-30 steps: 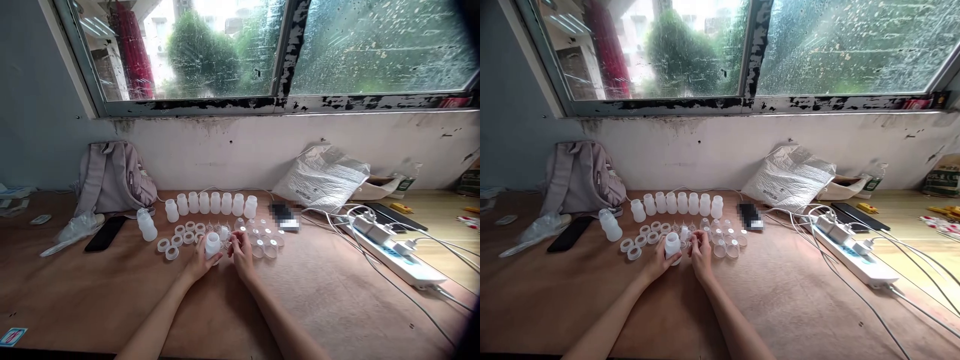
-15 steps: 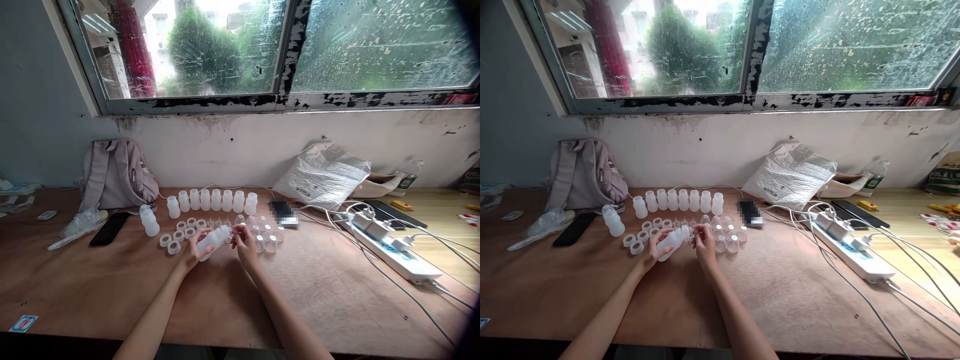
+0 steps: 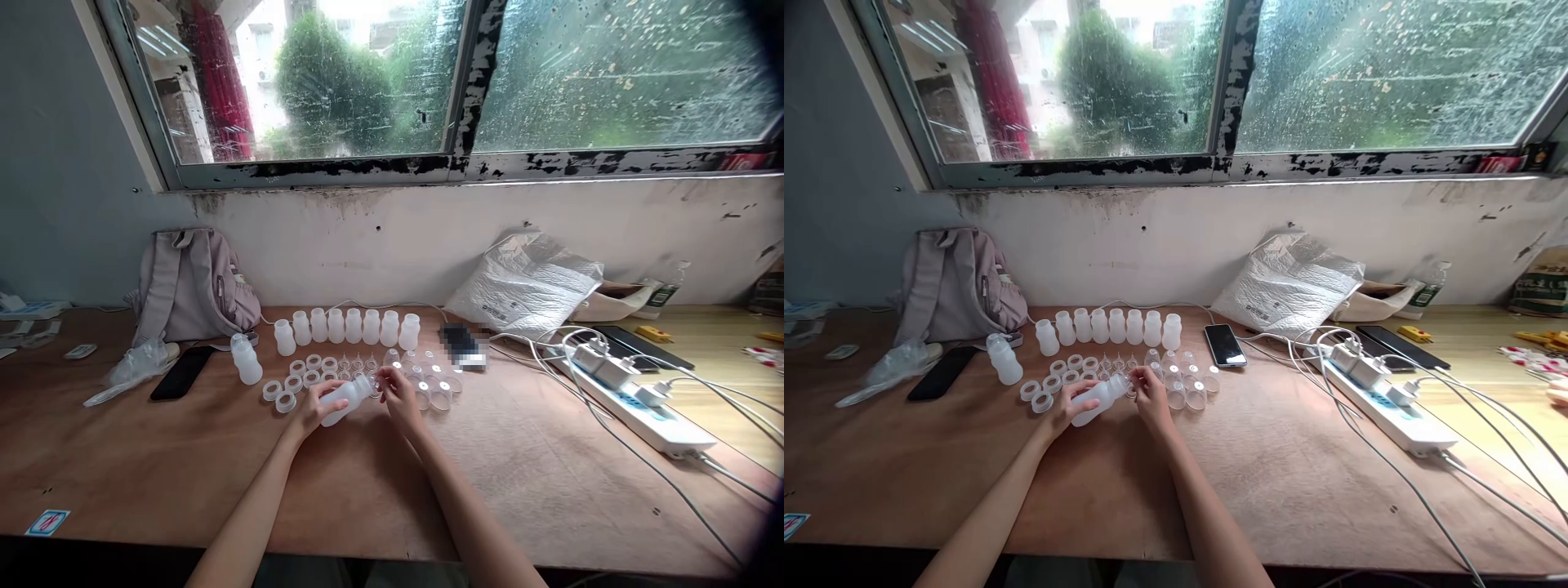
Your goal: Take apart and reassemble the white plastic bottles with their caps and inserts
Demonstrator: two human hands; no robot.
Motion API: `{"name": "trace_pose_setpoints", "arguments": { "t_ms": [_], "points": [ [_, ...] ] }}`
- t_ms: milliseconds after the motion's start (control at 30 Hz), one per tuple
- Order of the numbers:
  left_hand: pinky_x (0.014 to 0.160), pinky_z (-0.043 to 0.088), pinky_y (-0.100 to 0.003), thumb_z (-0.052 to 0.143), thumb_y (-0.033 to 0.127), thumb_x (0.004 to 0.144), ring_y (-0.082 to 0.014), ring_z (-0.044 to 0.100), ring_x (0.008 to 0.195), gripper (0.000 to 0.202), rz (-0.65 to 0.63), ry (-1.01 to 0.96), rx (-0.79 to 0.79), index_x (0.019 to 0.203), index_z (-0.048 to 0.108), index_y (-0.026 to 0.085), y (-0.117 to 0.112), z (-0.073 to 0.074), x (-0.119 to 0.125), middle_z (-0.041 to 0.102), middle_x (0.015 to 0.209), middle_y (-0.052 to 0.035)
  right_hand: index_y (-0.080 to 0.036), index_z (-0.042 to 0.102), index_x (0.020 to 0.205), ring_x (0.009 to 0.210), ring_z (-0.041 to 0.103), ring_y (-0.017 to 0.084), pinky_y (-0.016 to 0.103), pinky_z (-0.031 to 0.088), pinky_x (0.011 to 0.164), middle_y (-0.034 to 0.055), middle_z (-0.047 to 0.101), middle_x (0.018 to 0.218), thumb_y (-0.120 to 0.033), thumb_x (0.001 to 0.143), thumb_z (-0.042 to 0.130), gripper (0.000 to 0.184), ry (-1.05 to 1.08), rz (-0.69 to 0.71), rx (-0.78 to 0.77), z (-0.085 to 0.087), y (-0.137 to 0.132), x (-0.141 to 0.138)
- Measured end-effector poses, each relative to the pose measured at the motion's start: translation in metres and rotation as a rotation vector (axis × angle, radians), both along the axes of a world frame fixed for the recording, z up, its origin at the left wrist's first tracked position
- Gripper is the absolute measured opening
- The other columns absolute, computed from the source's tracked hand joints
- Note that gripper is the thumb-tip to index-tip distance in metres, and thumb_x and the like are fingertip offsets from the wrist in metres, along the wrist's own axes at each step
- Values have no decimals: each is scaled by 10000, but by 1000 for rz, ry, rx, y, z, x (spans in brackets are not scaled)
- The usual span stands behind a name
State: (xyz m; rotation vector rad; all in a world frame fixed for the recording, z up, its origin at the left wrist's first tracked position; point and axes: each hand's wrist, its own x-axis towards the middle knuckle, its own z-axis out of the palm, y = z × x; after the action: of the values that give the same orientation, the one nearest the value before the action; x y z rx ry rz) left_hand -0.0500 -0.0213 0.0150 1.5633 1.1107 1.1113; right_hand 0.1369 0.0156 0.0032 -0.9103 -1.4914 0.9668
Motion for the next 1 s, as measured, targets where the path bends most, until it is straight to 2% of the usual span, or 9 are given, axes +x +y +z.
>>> {"name": "trace_pose_setpoints", "arguments": {
  "t_ms": [367,533,667,867,933,1000],
  "points": [
    [714,428,-293,586,342,653,-234,548,892,414,15,6,-30,1009,603,131,-1,4,0,635,909,-83,-198,518,792,566,487,128,231,416,434,14,506,675,-444,744,488,252,3,24,-32,-2,0,0],
    [719,424,-295,591,335,646,-230,552,877,433,-1,0,-44,1028,596,133,-2,5,1,632,934,-81,-187,497,675,471,425,98,213,362,396,-11,474,587,-472,749,469,295,-47,15,-23,1,0,2],
    [707,421,-292,596,325,640,-227,552,864,426,-34,1,-62,1026,601,146,-5,9,2,637,928,-74,-185,409,521,403,355,77,207,296,387,-41,398,459,-467,754,466,370,-103,-15,-14,5,0,3],
    [616,428,-260,582,344,650,-210,560,799,427,-73,-33,-113,1024,594,140,-9,11,4,638,882,-77,-183,321,406,366,272,60,208,226,361,-53,287,380,-505,727,475,479,-63,12,-89,11,-3,2],
    [554,429,-245,567,368,661,-180,569,708,444,-78,-88,-152,1039,576,135,-8,9,4,631,874,-81,-177,368,424,359,280,57,205,245,358,-56,306,383,-493,722,492,451,3,25,-137,15,-7,1],
    [492,423,-238,540,400,679,-147,563,602,463,-88,-161,-203,1062,551,140,-6,6,4,623,849,-78,-172,507,556,414,394,78,209,334,397,-35,441,473,-461,707,530,326,112,96,-194,21,-11,0]
  ]
}}
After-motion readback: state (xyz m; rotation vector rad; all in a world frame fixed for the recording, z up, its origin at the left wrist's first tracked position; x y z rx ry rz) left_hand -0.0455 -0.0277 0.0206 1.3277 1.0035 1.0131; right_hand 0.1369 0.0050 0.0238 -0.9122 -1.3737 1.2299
